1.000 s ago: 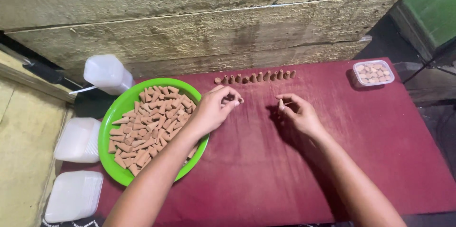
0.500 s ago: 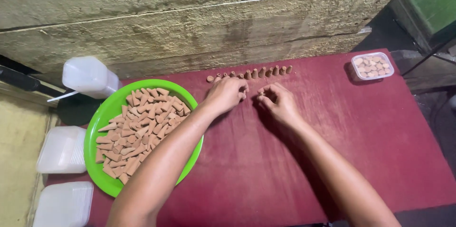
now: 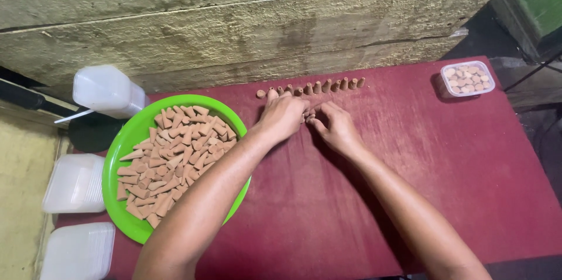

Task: Packaging incense cones into small plastic containers and arranging them in rows on a work surface.

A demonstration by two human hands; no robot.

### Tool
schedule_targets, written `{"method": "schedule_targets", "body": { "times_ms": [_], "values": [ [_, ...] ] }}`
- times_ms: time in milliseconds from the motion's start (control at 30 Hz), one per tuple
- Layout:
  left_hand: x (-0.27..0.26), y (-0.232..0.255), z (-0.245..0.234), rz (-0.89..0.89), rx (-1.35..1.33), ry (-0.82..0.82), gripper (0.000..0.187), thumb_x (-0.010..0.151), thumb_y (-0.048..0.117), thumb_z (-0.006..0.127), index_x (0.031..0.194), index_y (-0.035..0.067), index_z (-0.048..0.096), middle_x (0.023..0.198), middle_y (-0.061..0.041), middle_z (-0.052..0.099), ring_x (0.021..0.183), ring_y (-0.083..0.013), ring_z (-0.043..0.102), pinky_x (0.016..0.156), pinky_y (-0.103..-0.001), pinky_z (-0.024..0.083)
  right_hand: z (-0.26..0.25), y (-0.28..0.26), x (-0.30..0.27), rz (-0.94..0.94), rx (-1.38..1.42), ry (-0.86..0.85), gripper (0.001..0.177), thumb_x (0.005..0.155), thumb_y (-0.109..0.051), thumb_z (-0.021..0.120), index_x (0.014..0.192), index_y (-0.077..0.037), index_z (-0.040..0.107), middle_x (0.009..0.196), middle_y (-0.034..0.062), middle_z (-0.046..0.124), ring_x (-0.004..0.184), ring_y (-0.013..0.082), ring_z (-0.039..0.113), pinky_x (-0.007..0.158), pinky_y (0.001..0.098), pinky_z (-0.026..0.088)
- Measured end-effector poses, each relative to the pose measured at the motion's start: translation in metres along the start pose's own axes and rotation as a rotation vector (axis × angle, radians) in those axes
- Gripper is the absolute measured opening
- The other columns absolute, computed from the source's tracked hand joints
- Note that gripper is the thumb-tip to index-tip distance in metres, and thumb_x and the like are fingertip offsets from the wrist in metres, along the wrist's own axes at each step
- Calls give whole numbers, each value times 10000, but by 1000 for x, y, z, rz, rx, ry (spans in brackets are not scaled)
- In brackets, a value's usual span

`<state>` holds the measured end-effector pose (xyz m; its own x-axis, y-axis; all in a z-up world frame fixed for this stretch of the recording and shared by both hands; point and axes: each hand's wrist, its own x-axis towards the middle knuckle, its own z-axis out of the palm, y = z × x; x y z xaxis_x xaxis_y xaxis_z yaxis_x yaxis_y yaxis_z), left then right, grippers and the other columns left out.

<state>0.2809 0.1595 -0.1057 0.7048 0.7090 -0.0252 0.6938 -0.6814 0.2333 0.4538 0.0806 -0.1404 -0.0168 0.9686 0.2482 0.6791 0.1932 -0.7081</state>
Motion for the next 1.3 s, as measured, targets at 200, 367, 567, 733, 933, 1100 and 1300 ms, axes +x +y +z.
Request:
{"method": "schedule_targets", "body": {
  "times_ms": [200, 367, 567, 733, 933, 1100, 1300],
  "values": [
    [1, -7, 8, 9, 3, 23, 115, 857, 280, 702, 925, 203, 751, 970, -78, 763, 1086, -316, 652, 924, -529, 389, 5, 4, 2, -34, -20, -11, 191, 857, -133, 760, 1038, -145, 700, 929, 122, 682, 956, 390, 695, 827, 495, 551],
    [-5, -2, -3, -9, -1, 5, 93, 848, 277, 719, 899, 205, 747, 951, -68, 766, 1077, -320, 659, 908, -509, 384, 14, 19, 1, -39, -29, 6, 211, 851, -137, 767, 1049, -140, 694, 942, 124, 683, 955, 389, 695, 826, 493, 552],
    [-11, 5, -18, -43, -20, 3, 101, 863, 273, 700, 874, 188, 753, 954, -104, 773, 1101, -360, 664, 900, -503, 379, 17, 19, 2, -51, -22, 0, 227, 842, -115, 763, 1055, -130, 686, 948, 136, 681, 959, 394, 692, 824, 495, 550],
    [-11, 5, -17, -56, -35, -27, 92, 857, 267, 689, 872, 206, 756, 968, -95, 778, 1133, -358, 663, 928, -492, 374, 17, 17, 2, -58, -48, -3, 230, 838, -112, 759, 1055, -129, 684, 952, 126, 682, 959, 384, 695, 827, 489, 551],
    [-9, 3, -14, -38, -7, -14, 97, 846, 269, 697, 868, 205, 766, 1006, -140, 777, 1189, -409, 635, 923, -492, 376, 11, 2, 1, -65, -28, 8, 225, 845, -118, 763, 1057, -132, 690, 952, 120, 683, 945, 381, 697, 822, 484, 555],
    [-13, 8, -21, -25, -46, 27, 89, 860, 226, 656, 880, 210, 741, 978, -98, 774, 1105, -363, 659, 899, -501, 383, 13, 7, 1, -48, -6, 14, 243, 846, -126, 775, 1073, -122, 689, 959, 129, 679, 957, 382, 696, 825, 488, 555],
    [-26, 1, -38, -59, -68, -12, 265, 803, 262, 753, 1061, 204, 728, 1073, -42, 740, 1099, -329, 637, 855, -496, 385, -1, 3, -6, -30, -31, 56, 250, 836, -137, 784, 1072, -123, 703, 933, 127, 680, 945, 383, 698, 811, 486, 556]
  ]
}}
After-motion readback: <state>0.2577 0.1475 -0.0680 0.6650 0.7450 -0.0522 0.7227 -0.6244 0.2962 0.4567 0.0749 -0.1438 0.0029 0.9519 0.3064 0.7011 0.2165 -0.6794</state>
